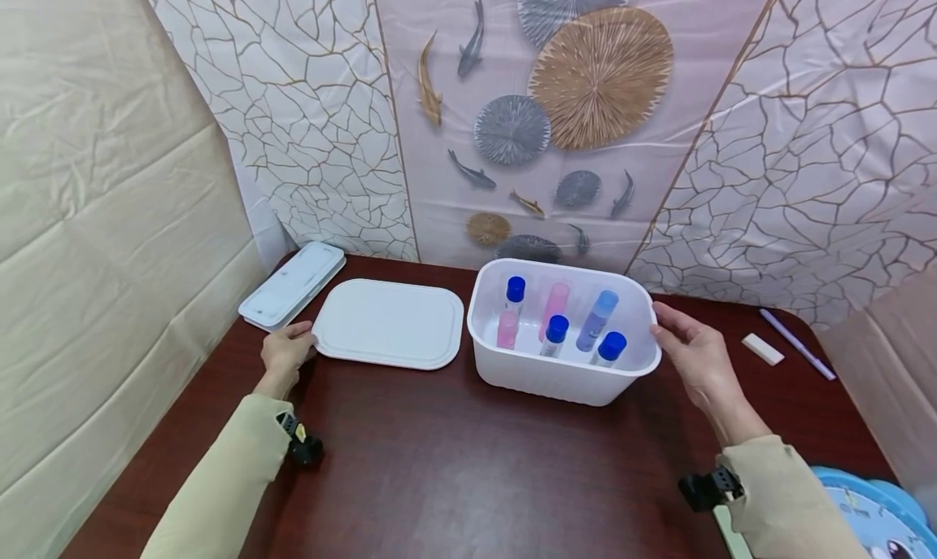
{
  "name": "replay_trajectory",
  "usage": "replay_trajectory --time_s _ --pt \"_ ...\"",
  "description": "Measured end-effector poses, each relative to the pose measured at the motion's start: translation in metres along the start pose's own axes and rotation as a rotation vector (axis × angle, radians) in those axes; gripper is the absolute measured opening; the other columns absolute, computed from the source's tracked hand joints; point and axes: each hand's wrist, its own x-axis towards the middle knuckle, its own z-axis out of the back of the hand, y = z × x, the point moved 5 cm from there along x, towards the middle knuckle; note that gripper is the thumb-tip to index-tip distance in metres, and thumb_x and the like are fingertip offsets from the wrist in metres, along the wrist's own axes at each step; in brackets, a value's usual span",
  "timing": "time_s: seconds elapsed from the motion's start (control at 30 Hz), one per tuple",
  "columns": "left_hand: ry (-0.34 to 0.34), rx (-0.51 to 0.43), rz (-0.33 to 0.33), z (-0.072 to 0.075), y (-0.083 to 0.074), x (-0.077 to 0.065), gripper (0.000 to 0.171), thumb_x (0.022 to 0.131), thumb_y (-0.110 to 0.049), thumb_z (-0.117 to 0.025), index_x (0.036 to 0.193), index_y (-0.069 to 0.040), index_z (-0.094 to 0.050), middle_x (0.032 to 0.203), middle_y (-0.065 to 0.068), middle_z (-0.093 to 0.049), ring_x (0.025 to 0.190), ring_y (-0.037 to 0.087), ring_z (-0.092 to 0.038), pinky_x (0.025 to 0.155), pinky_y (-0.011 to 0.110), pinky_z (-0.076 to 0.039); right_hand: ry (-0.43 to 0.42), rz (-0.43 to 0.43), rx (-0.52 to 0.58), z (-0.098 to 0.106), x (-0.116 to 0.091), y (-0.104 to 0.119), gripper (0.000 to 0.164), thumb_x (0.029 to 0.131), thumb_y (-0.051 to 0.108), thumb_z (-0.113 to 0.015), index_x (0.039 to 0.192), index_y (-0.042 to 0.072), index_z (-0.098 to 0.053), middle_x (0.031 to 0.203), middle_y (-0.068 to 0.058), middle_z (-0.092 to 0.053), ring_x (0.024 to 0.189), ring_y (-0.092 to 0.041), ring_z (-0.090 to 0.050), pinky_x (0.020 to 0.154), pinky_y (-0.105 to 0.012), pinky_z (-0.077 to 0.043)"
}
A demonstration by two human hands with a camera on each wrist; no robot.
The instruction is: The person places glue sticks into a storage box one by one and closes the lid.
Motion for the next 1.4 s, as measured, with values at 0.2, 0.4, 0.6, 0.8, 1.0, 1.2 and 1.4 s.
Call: replay_trajectory --time_s 0.2,0.4,0.6,0.8,1.0,1.2,1.4 --pt "0.080 -0.109 0.069 -0.002 -0.003 -0.003 0.041 0.089 -0.005 -0.058 0.129 0.002 -0.054 0.121 0.017 -0.056 0.059 -0.004 -0.057 0.063 0.015 -0.053 0.003 -0.013 -0.003 0.000 -0.001 0.001 0.052 0.098 0.015 -0.050 0.142 -0.004 -0.033 0.143 -0.031 -0.034 0.091 0.017 -0.047 0.077 -0.002 -0.044" --pt "0.154 -0.216 0.098 -0.002 -0.008 -0.004 0.046 0.089 -0.003 -0.059 0.133 0.004 -0.048 0.104 0.005 -0.060 0.065 -0.003 -0.057 0.065 0.016 -0.054 0.004 -0.007 -0.001 0.000 0.000 0.000 0.052 0.097 0.015 -0.051 0.142 -0.005 -0.033 0.142 -0.031 -0.035 0.092 0.015 -0.051 0.078 -0.003 -0.045" --pt "0.277 -0.288 0.113 0.001 -0.016 -0.006 0.052 0.091 -0.001 -0.056 0.140 0.005 -0.038 0.075 -0.015 -0.058 0.066 -0.003 -0.059 0.066 0.015 -0.054 0.012 -0.013 0.024 0.000 0.000 -0.001 0.054 0.096 0.014 -0.053 0.142 -0.005 -0.032 0.141 -0.028 -0.037 0.092 0.014 -0.052 0.077 -0.005 -0.046" --pt "0.317 -0.371 0.099 0.012 -0.033 -0.009 0.050 0.092 0.001 -0.054 0.140 0.003 -0.039 0.072 -0.014 -0.062 0.065 -0.002 -0.060 0.063 0.015 -0.054 -0.029 0.027 0.272 0.007 -0.003 -0.003 0.061 0.093 0.013 -0.058 0.141 -0.010 -0.029 0.111 0.010 -0.062 0.089 0.012 -0.058 0.075 -0.007 -0.049" --pt "0.401 -0.580 0.067 0.023 -0.057 -0.016 0.025 0.091 0.005 -0.053 0.090 -0.016 -0.067 0.076 -0.008 -0.067 0.068 0.003 -0.062 0.062 0.017 -0.054 -0.222 0.130 0.677 0.015 -0.010 0.016 0.032 0.087 -0.001 -0.063 0.118 0.003 -0.061 0.093 0.003 -0.069 0.085 -0.006 -0.068 0.076 -0.017 -0.053" --pt "0.518 -0.679 -0.007 0.021 -0.086 -0.029 0.031 0.092 0.006 -0.052 0.083 -0.018 -0.070 0.080 -0.004 -0.068 0.073 0.006 -0.064 0.064 0.018 -0.055 -0.241 0.188 0.756 -0.006 -0.022 0.059 0.024 0.085 -0.001 -0.065 0.109 0.004 -0.066 0.091 -0.005 -0.069 0.084 -0.012 -0.069 0.078 -0.022 -0.054" --pt "0.564 -0.681 -0.032 0.010 -0.107 -0.049 0.027 0.092 0.003 -0.053 0.087 -0.017 -0.069 0.083 -0.004 -0.068 0.075 0.006 -0.064 0.065 0.018 -0.054 0.030 0.140 0.693 -0.062 -0.032 0.089 0.028 0.089 0.004 -0.062 0.116 0.007 -0.063 0.092 0.001 -0.069 0.087 -0.009 -0.069 0.082 -0.023 -0.053"
